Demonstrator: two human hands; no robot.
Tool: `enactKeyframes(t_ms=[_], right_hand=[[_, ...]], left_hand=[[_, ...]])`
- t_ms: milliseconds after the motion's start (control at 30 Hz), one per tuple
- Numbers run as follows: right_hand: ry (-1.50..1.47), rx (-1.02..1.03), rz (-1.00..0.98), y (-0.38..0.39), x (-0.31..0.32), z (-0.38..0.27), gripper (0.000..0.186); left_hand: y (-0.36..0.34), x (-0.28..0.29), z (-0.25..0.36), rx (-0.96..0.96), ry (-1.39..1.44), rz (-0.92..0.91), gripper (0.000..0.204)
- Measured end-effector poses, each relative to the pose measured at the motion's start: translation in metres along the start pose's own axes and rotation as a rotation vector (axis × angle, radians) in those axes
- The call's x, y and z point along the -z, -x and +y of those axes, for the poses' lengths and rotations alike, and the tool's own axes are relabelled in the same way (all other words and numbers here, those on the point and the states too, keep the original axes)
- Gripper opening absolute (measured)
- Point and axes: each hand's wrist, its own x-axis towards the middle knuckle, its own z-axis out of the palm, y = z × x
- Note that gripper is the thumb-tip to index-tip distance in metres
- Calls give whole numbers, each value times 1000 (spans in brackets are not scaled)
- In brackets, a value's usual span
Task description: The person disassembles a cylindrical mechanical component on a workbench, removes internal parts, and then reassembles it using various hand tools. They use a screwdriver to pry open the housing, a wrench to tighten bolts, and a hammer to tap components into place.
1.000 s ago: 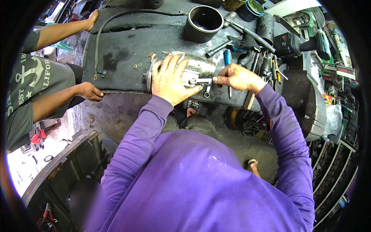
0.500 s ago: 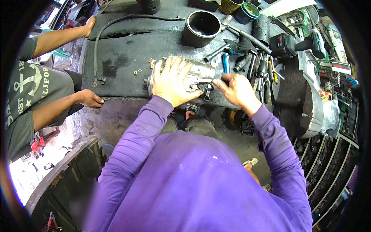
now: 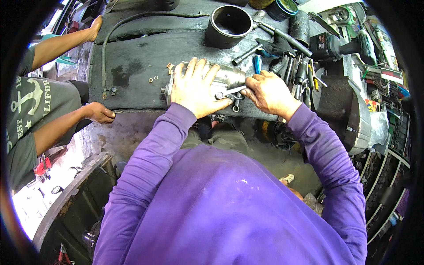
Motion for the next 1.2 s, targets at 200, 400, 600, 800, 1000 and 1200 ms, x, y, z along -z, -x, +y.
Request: enactKeyframes(t_ms=[200, 400, 600, 800, 1000, 1200], right_hand=[[195, 88, 79, 0, -8, 4, 32], [123, -213, -51, 14, -9, -31, 37], [177, -124, -8, 14, -16, -22, 38], [63, -294, 101, 25, -16, -48, 40], [90, -50, 68, 11, -1, 4, 43], [47, 213, 19, -21, -3, 36, 45]], left_hand=[[1, -8, -4, -12, -17, -3, 100], [-3, -7, -2, 34, 53, -33, 103], [-4, -11, -2, 6, 48, 12, 104], [-1, -12, -1, 22, 26, 26, 105], [0, -9, 0, 16, 4, 43, 103], [0, -11, 0, 37, 9, 35, 103]])
